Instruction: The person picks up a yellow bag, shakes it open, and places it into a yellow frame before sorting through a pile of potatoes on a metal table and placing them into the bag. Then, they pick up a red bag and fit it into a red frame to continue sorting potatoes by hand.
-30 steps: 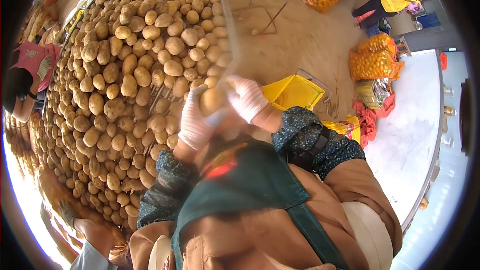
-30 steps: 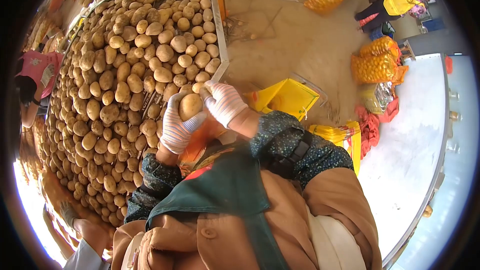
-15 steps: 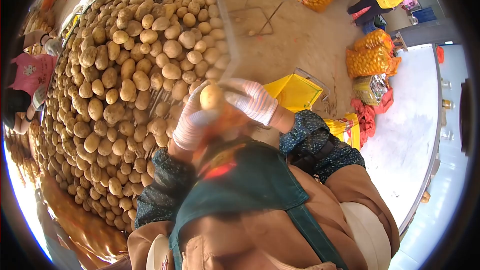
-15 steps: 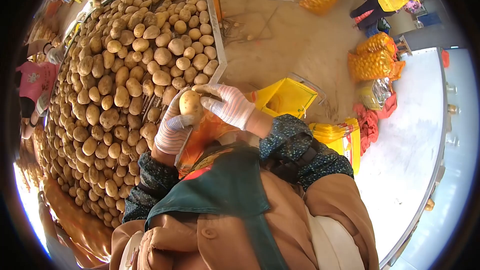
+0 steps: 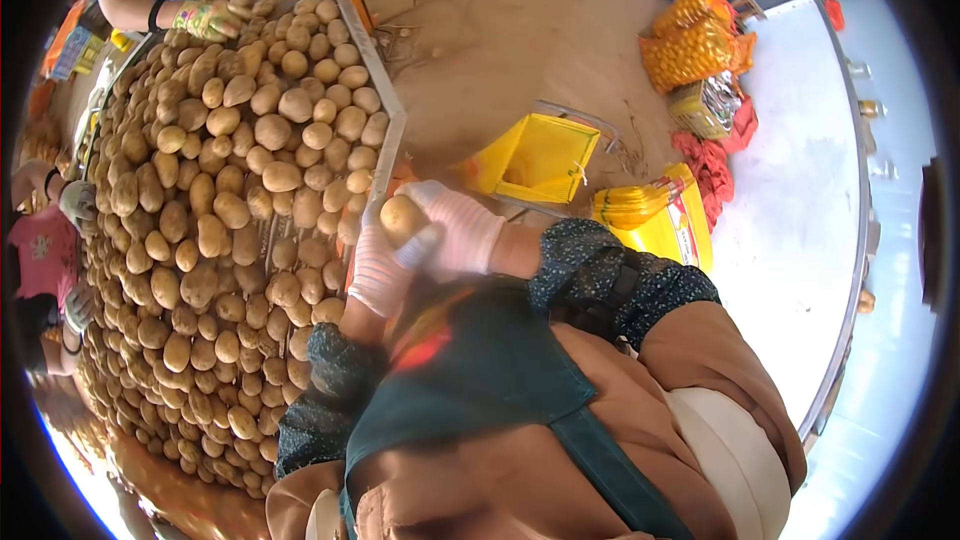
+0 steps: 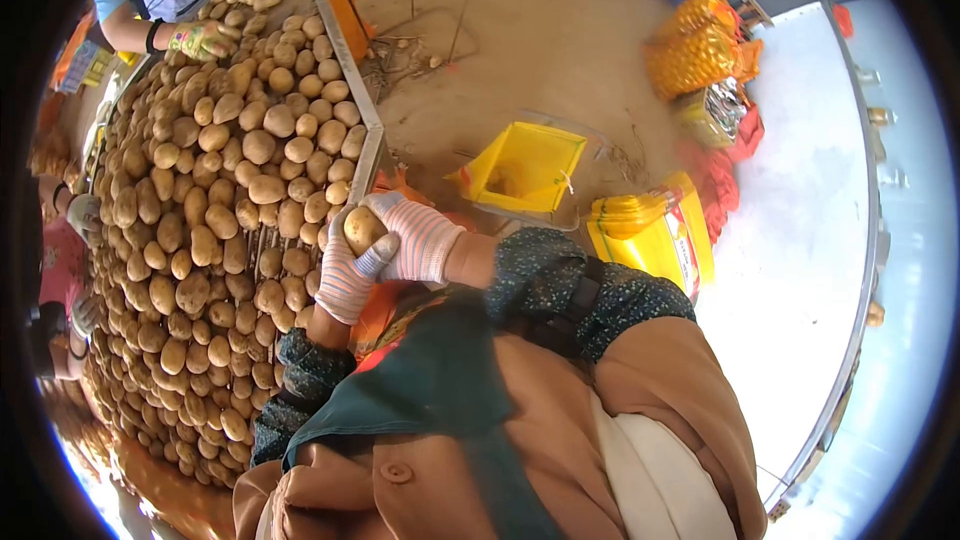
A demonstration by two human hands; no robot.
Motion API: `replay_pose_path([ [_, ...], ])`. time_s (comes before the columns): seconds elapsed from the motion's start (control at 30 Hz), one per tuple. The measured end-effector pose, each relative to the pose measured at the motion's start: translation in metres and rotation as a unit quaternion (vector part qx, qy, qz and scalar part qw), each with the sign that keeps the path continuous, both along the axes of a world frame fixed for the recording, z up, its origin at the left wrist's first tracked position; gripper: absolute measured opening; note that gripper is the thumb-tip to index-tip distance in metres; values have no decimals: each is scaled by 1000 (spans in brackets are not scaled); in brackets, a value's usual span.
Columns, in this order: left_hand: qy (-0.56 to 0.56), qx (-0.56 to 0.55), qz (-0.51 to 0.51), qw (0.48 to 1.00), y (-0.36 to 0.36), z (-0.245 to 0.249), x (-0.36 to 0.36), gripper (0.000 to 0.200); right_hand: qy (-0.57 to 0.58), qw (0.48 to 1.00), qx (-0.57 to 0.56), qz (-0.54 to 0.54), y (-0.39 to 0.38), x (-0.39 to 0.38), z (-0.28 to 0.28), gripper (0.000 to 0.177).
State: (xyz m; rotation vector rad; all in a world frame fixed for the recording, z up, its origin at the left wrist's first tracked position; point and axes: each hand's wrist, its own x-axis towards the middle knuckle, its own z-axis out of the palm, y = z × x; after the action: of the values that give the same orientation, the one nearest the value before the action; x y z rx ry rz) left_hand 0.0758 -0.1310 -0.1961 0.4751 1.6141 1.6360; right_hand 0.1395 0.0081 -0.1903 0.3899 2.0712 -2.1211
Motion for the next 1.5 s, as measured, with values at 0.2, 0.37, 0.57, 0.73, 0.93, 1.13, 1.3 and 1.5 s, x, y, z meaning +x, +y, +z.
replay_pose_path([
  [0.2,59,-84,37,994,4,-26,6,44,9,938,339,70,29,29,5,71],
  [0.37,115,-119,48,985,-17,-37,-14,23,-107,905,411,-4,81,71,-16,82],
  [0.57,269,-243,69,929,-56,-45,-15,27,-353,808,457,-115,168,118,-69,71],
  [0.73,379,-308,140,861,-96,-12,-24,29,-355,764,519,-145,184,111,-92,72],
  [0.93,421,-354,276,788,-158,-44,-65,26,-112,892,428,-93,129,15,-69,47],
  [1.13,338,-523,203,756,-158,-54,-117,56,29,906,416,65,15,-100,-40,35],
  [1.3,314,-639,63,700,-141,-48,-141,62,76,886,437,135,-45,-182,-27,51],
  [1.5,381,-651,22,657,-147,-69,-152,43,65,782,571,242,-80,-228,-57,66],
])
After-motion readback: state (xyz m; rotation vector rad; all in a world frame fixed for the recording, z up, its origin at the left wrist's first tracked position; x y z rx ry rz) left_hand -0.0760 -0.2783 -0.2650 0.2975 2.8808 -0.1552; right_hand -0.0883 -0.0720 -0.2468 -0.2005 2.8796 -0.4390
